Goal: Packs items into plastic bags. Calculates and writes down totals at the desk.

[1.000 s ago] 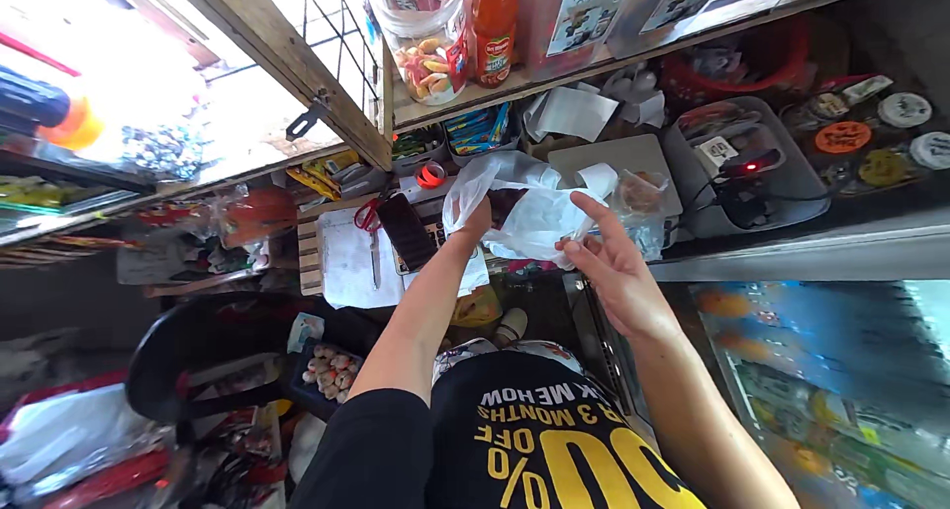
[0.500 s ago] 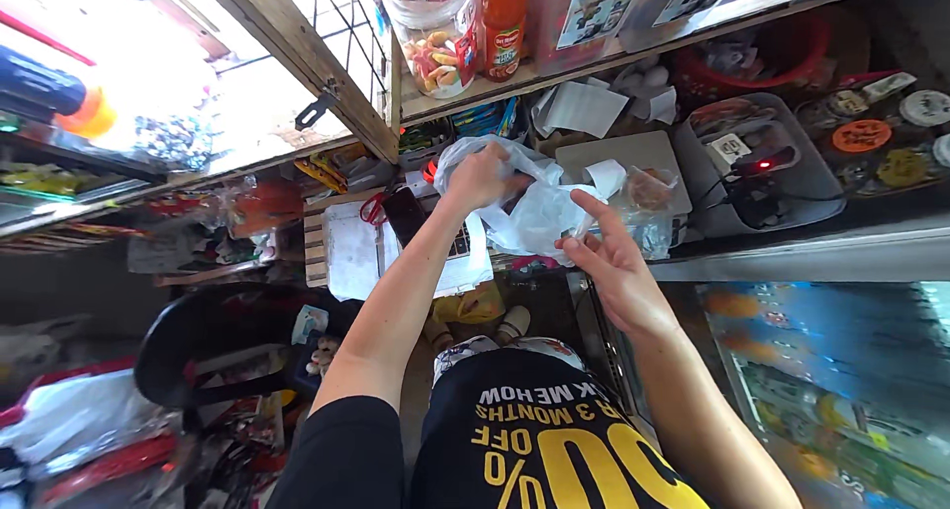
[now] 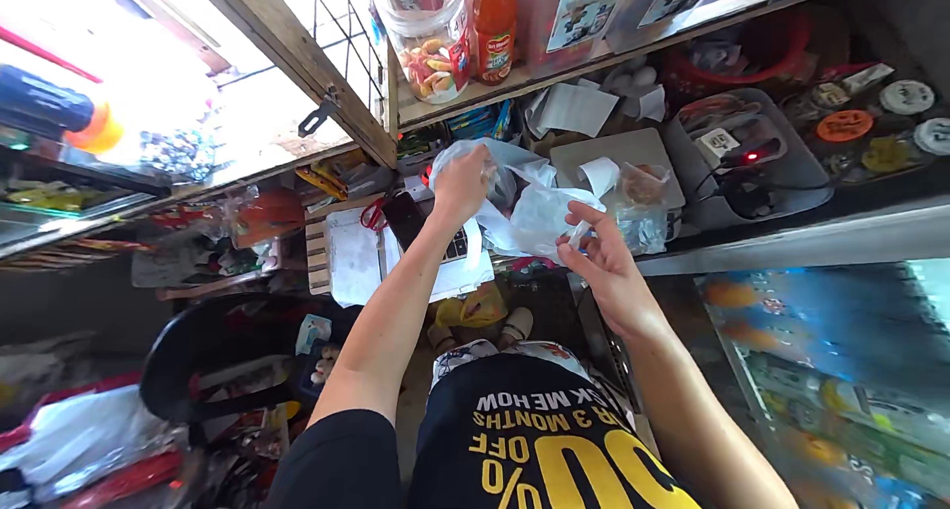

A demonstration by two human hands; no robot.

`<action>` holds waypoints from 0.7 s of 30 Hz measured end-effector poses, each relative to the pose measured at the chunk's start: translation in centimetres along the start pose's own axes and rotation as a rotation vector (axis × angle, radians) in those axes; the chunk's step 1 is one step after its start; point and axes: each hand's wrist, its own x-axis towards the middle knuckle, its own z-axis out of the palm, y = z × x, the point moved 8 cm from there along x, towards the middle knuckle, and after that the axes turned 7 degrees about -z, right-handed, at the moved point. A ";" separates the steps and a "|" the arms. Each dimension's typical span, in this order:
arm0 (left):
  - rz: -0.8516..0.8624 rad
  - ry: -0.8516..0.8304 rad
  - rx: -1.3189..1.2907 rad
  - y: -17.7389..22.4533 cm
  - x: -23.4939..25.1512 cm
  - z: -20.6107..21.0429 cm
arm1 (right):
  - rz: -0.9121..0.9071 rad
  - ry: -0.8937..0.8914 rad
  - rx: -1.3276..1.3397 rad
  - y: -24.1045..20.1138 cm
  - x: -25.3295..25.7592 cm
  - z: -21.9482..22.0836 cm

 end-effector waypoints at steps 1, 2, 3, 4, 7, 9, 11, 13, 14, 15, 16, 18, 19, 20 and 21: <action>0.014 0.042 -0.060 0.3 0.1 -0.7 | -0.005 0.007 0.002 -0.1 -0.1 0.1; 0.021 0.056 -0.132 0.4 0.3 -1.1 | -0.005 0.029 -0.008 -0.1 -0.4 0.1; 0.033 0.037 -0.211 0.4 0.5 -1.0 | 0.000 0.059 -0.031 0.0 -0.8 0.0; 0.054 0.003 -0.291 0.4 0.6 -0.7 | -0.004 0.101 -0.064 -0.1 -1.2 -0.1; 0.140 -0.057 -0.550 0.1 -0.2 -0.8 | -0.148 0.292 -0.251 -1.4 -2.7 -0.6; 0.214 -0.055 -0.692 0.2 -1.8 -1.8 | -0.298 0.416 -0.375 -2.9 -4.3 -0.4; 0.298 -0.067 -0.799 1.1 -4.4 -2.9 | -0.407 0.432 -0.388 -4.5 -5.7 1.3; 0.350 -0.111 -0.899 2.6 -8.3 -3.4 | -0.461 0.374 -0.269 -5.3 -6.3 4.0; 0.393 -0.126 -0.929 3.4 -10.7 -3.3 | -0.455 0.347 -0.163 -5.3 -6.3 5.5; 0.448 -0.146 -0.912 4.2 -13.4 -2.8 | -0.424 0.326 -0.019 -4.8 -6.2 6.8; 0.510 -0.169 -0.852 4.9 -16.0 -1.7 | -0.390 0.325 0.162 -3.9 -6.3 8.1; 0.614 -0.232 -0.613 5.9 -20.3 1.2 | -0.334 0.461 0.640 -0.6 -7.6 9.8; 0.658 -0.237 -0.433 5.7 -21.7 2.8 | -0.270 0.630 0.874 2.5 -8.4 10.2; 0.681 -0.247 -0.298 5.2 -22.8 4.0 | -0.202 0.696 1.030 4.8 -9.5 10.6; 0.684 -0.279 -0.203 4.5 -23.6 5.0 | -0.113 0.749 1.122 6.0 -10.9 10.9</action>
